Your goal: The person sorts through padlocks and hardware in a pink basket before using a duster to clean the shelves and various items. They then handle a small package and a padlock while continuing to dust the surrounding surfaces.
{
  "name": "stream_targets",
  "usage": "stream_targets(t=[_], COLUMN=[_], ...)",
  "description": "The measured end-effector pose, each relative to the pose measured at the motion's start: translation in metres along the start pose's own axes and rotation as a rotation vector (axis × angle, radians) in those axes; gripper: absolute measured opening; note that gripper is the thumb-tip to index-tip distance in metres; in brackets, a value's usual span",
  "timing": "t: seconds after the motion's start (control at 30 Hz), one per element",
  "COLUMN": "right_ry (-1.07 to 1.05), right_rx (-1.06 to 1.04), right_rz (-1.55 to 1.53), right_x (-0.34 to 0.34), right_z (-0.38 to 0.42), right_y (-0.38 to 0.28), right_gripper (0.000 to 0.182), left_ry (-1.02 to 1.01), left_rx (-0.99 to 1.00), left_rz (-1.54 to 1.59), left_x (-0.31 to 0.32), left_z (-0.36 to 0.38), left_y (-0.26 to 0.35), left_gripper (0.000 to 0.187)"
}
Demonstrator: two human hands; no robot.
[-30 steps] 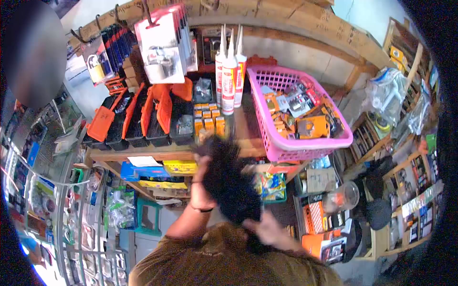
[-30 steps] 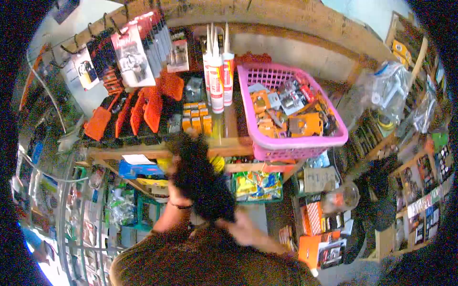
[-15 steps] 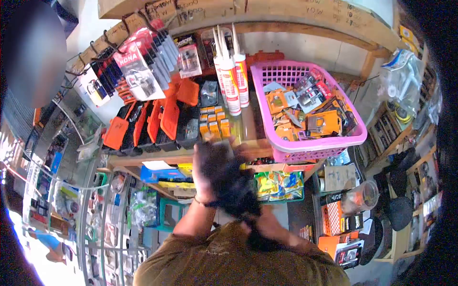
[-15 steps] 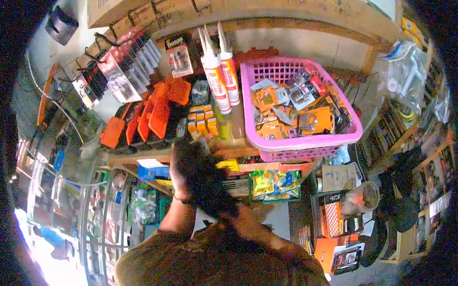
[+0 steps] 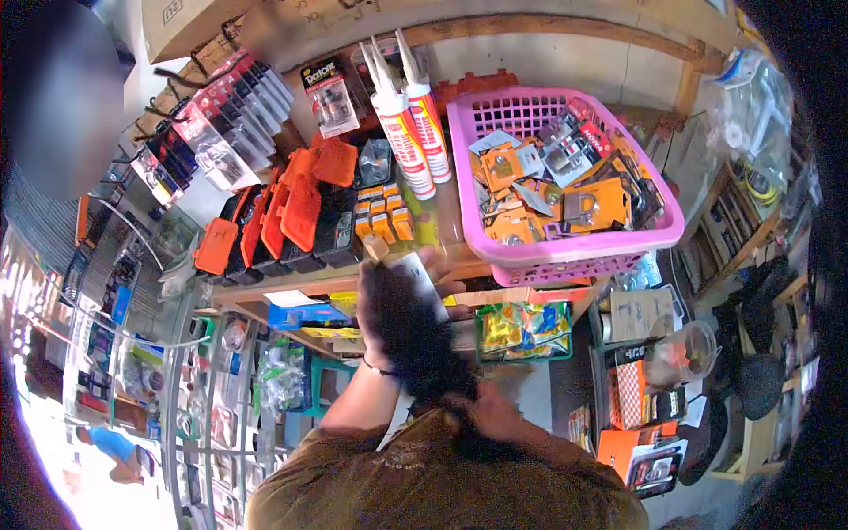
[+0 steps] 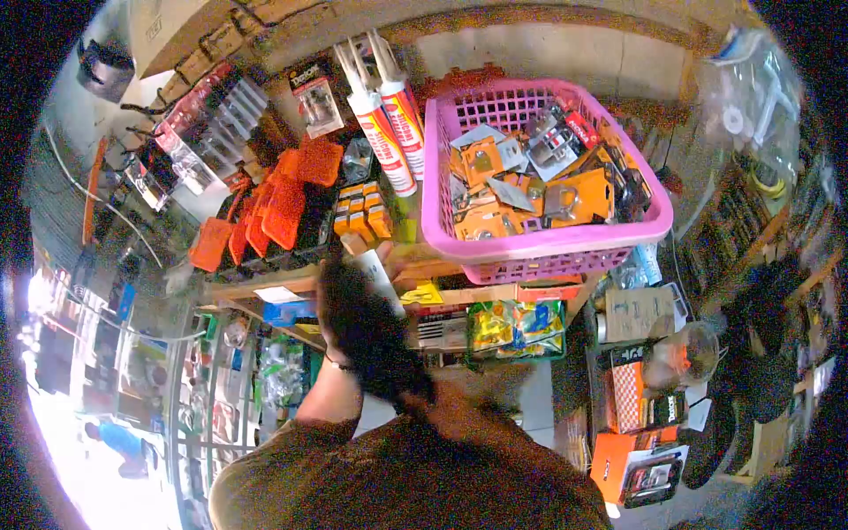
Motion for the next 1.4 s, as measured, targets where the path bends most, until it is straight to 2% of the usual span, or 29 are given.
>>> stream_targets(t=[0.03,0.07,0.1,0.13,0.17,0.23,0.27,0.3,0.37,0.4,0.47,0.5,0.57,0.6,0.63,0.73,0.77,0.83,0.9,0.93,0.97,1.03,1.1,1.17,1.2,1.23,1.3,1.37,1.4], right_ry=[0.151,0.161,-0.103,-0.371,-0.598,-0.140,0.287,0.295,-0.110,-0.274,-0.239,-0.191,-0.220,-0.140,-0.064,-0.173,-0.162,-0.023,-0.142,-0.304,-0.310,-0.225,-0.121,-0.138,-0.128,0.044,-0.001,-0.027,-0.308], right_rx=[-0.343,-0.343,-0.018,0.314,0.062,0.336,-0.346,-0.356,0.492,0.451,0.380,0.295,0.135,0.315,0.499,0.141,-0.023,-0.109,0.500,0.174,0.180,0.064,0.092,0.473,0.429,0.122,-0.289,-0.107,-0.006], right_rz=[0.156,0.155,-0.215,-0.575,-1.071,0.003,0.196,0.199,-0.008,-0.299,-0.029,0.230,-0.147,-0.172,-0.197,0.008,0.211,0.110,-0.287,-0.747,-0.738,0.047,-0.076,-0.378,-0.798,-0.230,0.071,0.197,-0.409], right_x=[-0.006,-0.020,-0.031,-0.019,0.015,-0.001,-0.002,-0.010,-0.021,-0.014,0.005,0.012,0.012,-0.004,-0.018,0.010,0.028,0.020,-0.017,-0.012,-0.003,0.020,0.002,-0.032,-0.019,-0.010,0.014,-0.017,-0.025], right_z=[0.003,0.006,0.005,0.003,-0.020,0.002,0.001,-0.003,-0.007,-0.017,-0.009,-0.006,-0.007,-0.012,-0.011,-0.011,-0.007,-0.011,-0.010,-0.013,-0.006,0.001,-0.001,0.003,0.006,0.003,0.008,0.002,-0.007], right_y=[-0.032,-0.013,0.046,0.102,0.140,0.036,-0.023,-0.027,0.019,0.072,0.049,0.027,-0.005,0.006,0.021,0.033,0.028,0.018,0.025,0.025,0.040,0.010,-0.011,0.010,0.053,0.040,-0.015,0.001,0.054], right_gripper=[0.028,0.028,0.032,0.038,0.042,0.042,0.042,0.042,0.035,0.046,0.036,0.026,0.025,0.027,0.029,0.027,0.030,0.030,0.024,0.020,0.020,0.023,0.032,0.034,0.020,0.023,0.024,0.023,0.031], left_ry=[-0.070,-0.339,-0.340,-0.132,0.076,-0.177,-0.080,0.012,-0.316,-0.115,0.087,-0.301,0.041,-0.377,-0.019,0.221,-0.325,-0.346,0.061,0.030,0.031,-0.477,-0.520,0.030,0.039,0.041,-0.387,-0.501,-0.257], left_rx=[-0.069,-0.105,-0.111,-0.059,-0.005,0.061,0.002,-0.055,-0.024,0.029,0.063,0.032,-0.046,0.013,0.073,0.197,0.040,-0.035,0.106,0.109,0.116,-0.119,-0.178,0.064,0.021,0.021,-0.106,-0.149,-0.071], left_rz=[-0.076,0.246,0.277,0.340,0.402,0.252,0.055,-0.143,0.189,0.212,0.166,0.212,-0.313,0.053,0.217,-0.082,-0.005,0.069,0.268,0.254,0.265,0.165,0.233,0.239,0.310,0.318,0.129,0.208,0.172], left_x=[-0.001,0.000,0.015,0.018,0.020,0.017,0.012,0.005,0.015,0.025,0.018,0.008,-0.011,0.009,0.018,-0.004,-0.001,-0.002,0.010,0.005,-0.005,0.002,0.009,0.015,0.024,0.017,0.008,0.010,0.017], left_z=[-0.001,-0.005,0.001,-0.001,-0.002,-0.006,-0.007,-0.008,-0.003,-0.002,-0.003,-0.005,-0.003,0.003,0.002,-0.003,-0.002,-0.006,-0.003,-0.005,-0.008,-0.008,-0.004,0.001,0.002,0.000,-0.003,-0.003,-0.001], left_y=[-0.004,-0.007,-0.005,-0.004,-0.004,-0.002,-0.006,-0.008,0.003,0.004,0.000,0.001,-0.002,0.002,0.009,0.013,0.011,0.021,0.023,0.021,0.020,0.008,0.005,0.011,0.006,0.005,-0.004,-0.007,-0.003], left_gripper=[0.062,0.072,0.072,0.072,0.072,0.070,0.071,0.071,0.072,0.071,0.070,0.069,0.068,0.067,0.066,0.067,0.064,0.063,0.071,0.074,0.074,0.070,0.073,0.074,0.073,0.073,0.077,0.076,0.076])
Point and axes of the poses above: each hand's wrist, its own z-axis away from the middle knuckle, its own x-axis out of the palm, y = z × x, the point moved 5 cm from there along -z, towards the middle knuckle, and after that the axes turned 2 degrees about z, right-handed, at the moved point
